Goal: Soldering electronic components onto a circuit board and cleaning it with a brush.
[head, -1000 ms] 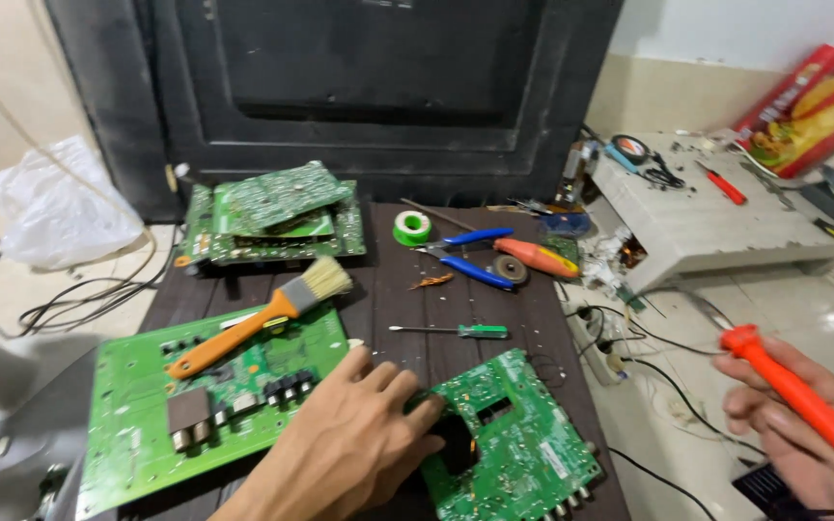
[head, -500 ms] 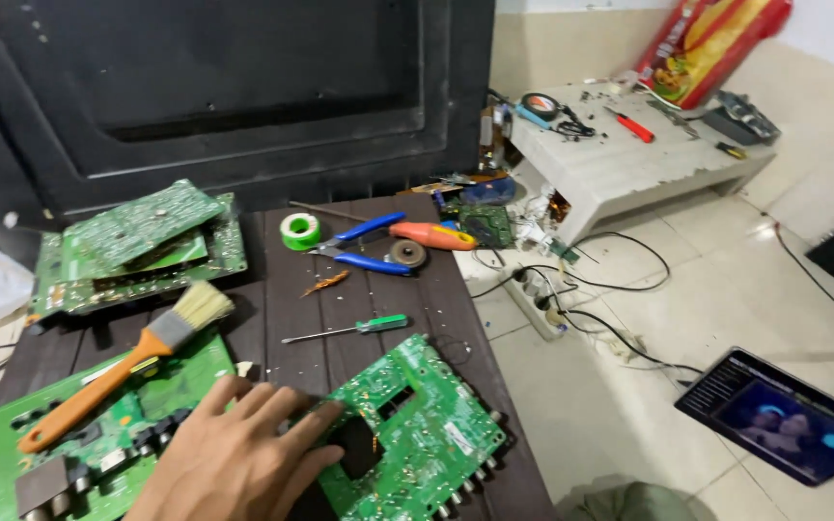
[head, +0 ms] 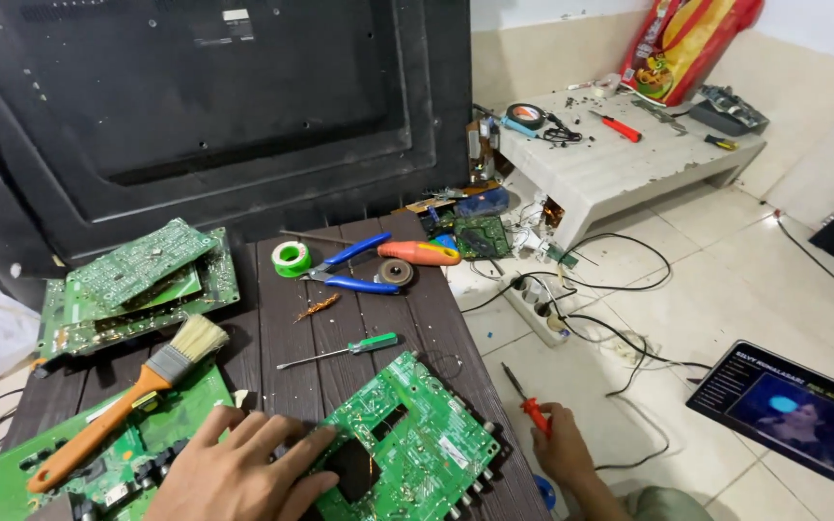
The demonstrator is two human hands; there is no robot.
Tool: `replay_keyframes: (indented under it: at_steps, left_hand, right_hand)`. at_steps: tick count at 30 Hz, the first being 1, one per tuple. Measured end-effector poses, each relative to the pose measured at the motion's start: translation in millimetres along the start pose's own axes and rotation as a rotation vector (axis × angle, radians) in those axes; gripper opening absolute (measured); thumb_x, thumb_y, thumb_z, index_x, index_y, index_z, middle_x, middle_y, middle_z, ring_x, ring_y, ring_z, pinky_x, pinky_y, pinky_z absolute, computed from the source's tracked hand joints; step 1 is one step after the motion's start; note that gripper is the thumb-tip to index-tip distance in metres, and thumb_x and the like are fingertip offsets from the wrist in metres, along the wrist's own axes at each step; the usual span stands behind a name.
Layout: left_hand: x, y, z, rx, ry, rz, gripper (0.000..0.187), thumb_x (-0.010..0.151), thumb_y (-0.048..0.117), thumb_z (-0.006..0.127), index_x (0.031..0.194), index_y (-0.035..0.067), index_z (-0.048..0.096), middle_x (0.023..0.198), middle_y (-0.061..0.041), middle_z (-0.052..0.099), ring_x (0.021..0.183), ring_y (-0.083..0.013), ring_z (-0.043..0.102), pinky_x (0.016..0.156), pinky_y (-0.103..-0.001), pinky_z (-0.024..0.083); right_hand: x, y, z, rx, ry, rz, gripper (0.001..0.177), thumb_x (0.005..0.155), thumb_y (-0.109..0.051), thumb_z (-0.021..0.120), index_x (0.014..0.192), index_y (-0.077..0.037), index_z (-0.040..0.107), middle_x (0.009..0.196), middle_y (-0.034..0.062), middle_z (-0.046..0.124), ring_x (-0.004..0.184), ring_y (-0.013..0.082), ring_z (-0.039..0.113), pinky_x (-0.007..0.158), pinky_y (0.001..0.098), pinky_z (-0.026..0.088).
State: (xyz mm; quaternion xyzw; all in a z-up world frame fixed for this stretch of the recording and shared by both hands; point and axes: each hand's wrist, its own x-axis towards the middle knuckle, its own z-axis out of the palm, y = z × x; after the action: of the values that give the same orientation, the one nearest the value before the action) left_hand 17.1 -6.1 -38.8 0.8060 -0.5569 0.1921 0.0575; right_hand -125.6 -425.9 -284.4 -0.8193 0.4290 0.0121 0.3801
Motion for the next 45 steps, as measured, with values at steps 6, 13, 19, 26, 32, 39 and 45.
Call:
replay_keyframes:
  at_steps: [6,13,19,26,32,39,45]
  left_hand:
    - [6,6,-16,-0.047,0.040,0.038,0.040,0.097,0.055,0.070,0.118,0.021,0.074,0.090,-0.005,0.068,0.077,-0.0290,0.065,0.071,-0.045,0.044]
    - [11,13,-40,-0.113,-0.093,-0.029,0.042,0.101,0.051,0.068,0.122,0.015,0.072,0.084,-0.009,0.066,0.066,-0.0306,0.061,0.073,-0.048,0.043]
    - [8,15,-47,-0.112,-0.091,-0.041,0.039,0.101,0.049,0.066,0.113,0.012,0.073,0.083,-0.013,0.066,0.072,-0.0350,0.063,0.072,-0.048,0.043]
    - [6,16,-46,-0.081,-0.104,-0.049,0.040,0.102,0.051,0.063,0.109,0.013,0.074,0.086,-0.013,0.066,0.073,-0.0336,0.063,0.073,-0.048,0.042]
    - [3,17,-43,-0.056,-0.049,-0.066,0.040,0.101,0.054,0.062,0.101,0.016,0.075,0.085,-0.011,0.067,0.073,-0.0315,0.063,0.073,-0.046,0.041]
    - [2,18,-40,-0.015,-0.042,-0.067,0.042,0.102,0.057,0.061,0.100,0.016,0.074,0.084,-0.011,0.067,0.073,-0.0306,0.064,0.074,-0.045,0.042]
    - [2,18,-43,-0.046,-0.086,-0.066,0.044,0.104,0.056,0.059,0.104,0.015,0.075,0.085,-0.011,0.068,0.073,-0.0309,0.064,0.075,-0.046,0.043]
  right_hand:
    - [75,49,1,0.019,0.416,-0.480,0.043,0.079,-0.031,0.083,0.120,-0.025,0.070,0.106,0.0007,0.075,0.081,0.0160,0.073,0.081,0.0342,0.056]
    - [-137,-259,-139,0.254,0.440,-1.018,0.018,0.093,-0.001,0.071,0.110,0.002,0.073,0.105,0.0136,0.075,0.093,0.0193,0.069,0.089,0.0285,0.056]
    - [-146,-365,-91,-0.471,-0.284,-1.175,0.032,0.092,-0.035,0.069,0.121,-0.023,0.076,0.111,-0.0014,0.075,0.109,0.0192,0.070,0.097,0.0363,0.049]
    - [-137,-385,-64,-0.629,-0.343,-1.142,0.008,0.094,-0.025,0.069,0.094,-0.019,0.073,0.097,-0.0025,0.076,0.090,0.0183,0.071,0.082,0.0344,0.051]
    - [-151,-353,-87,-0.450,-0.280,-1.126,0.014,0.097,-0.019,0.055,0.104,-0.015,0.066,0.104,0.0003,0.074,0.093,0.0149,0.072,0.083,0.0302,0.056]
    - [-171,-353,-82,-0.452,-0.413,-1.163,0.025,0.083,-0.031,0.082,0.104,-0.021,0.085,0.093,-0.0050,0.080,0.084,0.0114,0.078,0.078,0.0267,0.055]
    - [-162,-359,-73,-0.517,-0.492,-1.119,0.013,0.081,-0.026,0.083,0.092,-0.024,0.089,0.082,-0.0059,0.074,0.075,0.0100,0.073,0.072,0.0255,0.054]
